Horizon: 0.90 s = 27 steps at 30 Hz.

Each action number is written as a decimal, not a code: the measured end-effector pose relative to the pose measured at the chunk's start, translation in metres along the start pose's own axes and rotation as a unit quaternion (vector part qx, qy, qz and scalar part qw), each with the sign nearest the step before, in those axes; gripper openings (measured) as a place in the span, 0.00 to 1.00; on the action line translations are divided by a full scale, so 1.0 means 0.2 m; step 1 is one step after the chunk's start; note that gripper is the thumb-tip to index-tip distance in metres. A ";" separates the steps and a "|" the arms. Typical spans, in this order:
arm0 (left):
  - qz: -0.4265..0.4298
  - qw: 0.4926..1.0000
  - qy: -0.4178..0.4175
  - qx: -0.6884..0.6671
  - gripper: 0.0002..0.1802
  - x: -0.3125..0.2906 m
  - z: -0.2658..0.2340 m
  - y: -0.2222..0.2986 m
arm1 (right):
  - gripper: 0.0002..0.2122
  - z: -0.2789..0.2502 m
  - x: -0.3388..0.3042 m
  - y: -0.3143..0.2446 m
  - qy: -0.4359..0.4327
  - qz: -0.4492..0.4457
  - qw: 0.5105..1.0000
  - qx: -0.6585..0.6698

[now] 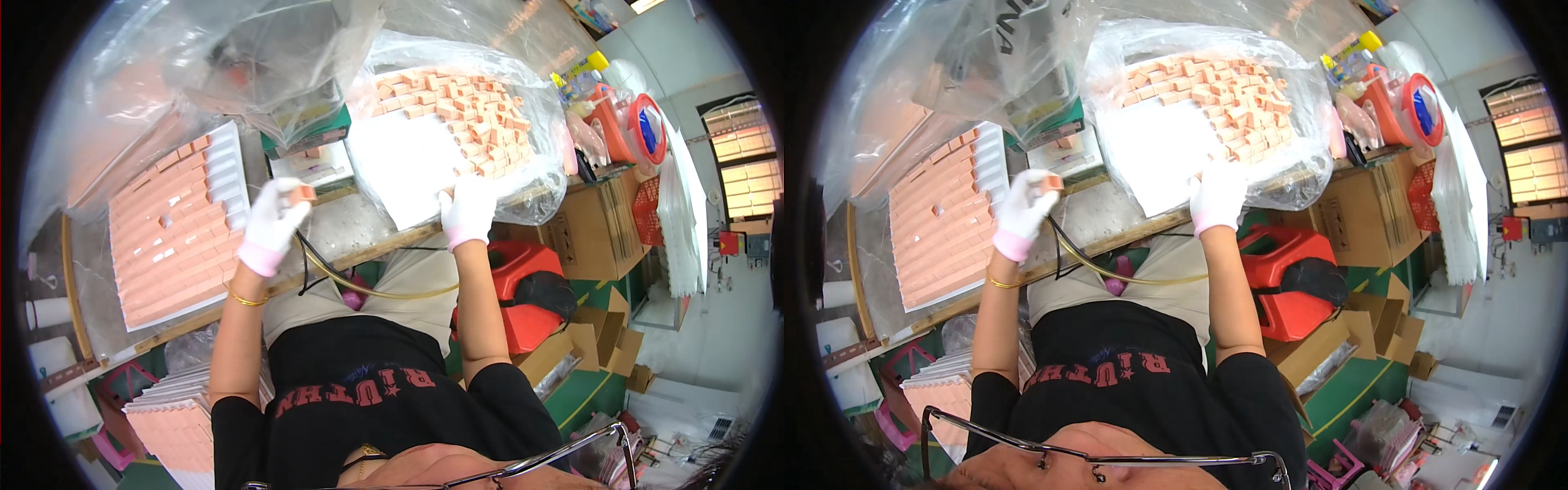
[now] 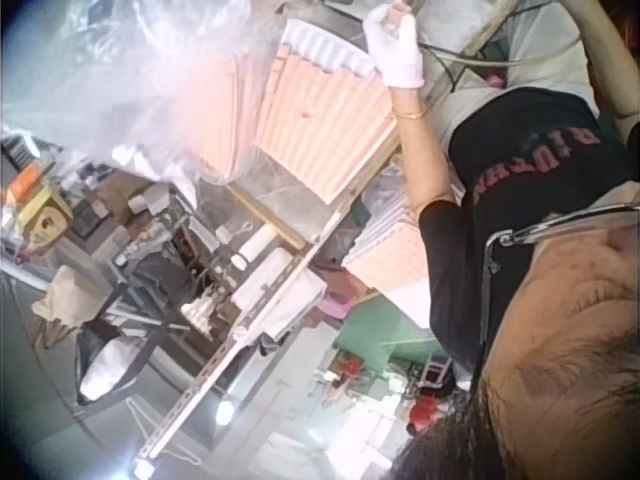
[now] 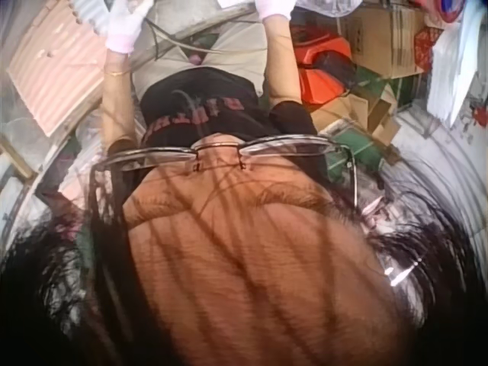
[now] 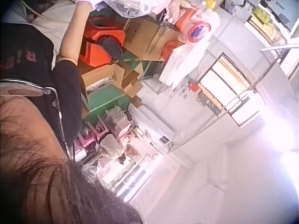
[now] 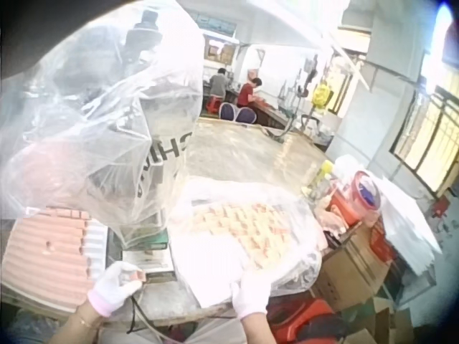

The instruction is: Manually assemble plastic cosmetic components and place them into plastic storage trays.

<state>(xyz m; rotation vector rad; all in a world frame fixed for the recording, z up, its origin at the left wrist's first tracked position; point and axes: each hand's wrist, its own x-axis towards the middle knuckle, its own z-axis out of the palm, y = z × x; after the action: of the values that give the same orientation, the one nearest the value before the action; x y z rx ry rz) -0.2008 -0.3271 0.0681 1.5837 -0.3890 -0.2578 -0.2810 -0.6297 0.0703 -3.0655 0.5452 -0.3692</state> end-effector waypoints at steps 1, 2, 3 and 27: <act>-0.059 0.997 -0.012 -0.041 0.17 -0.01 0.03 0.01 | 0.14 0.01 0.00 -0.03 -0.025 -0.002 1.000 0.011; -0.051 0.997 -0.038 -0.033 0.18 -0.02 0.06 0.01 | 0.14 0.01 0.00 -0.07 -0.027 -0.009 0.999 0.017; -0.054 0.997 -0.052 -0.018 0.18 -0.02 0.09 0.01 | 0.15 -0.02 -0.01 -0.12 -0.033 -0.001 0.962 0.273; 0.062 0.788 0.005 0.612 0.18 -0.14 -0.39 0.03 | 0.16 0.28 0.41 -0.63 0.034 -0.191 0.891 0.410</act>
<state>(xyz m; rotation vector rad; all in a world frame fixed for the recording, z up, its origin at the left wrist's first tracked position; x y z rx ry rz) -0.1957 -0.2450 0.0769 2.8222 -0.7258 0.1801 -0.1509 -0.5411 0.0405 -2.3008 -0.2044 -0.5374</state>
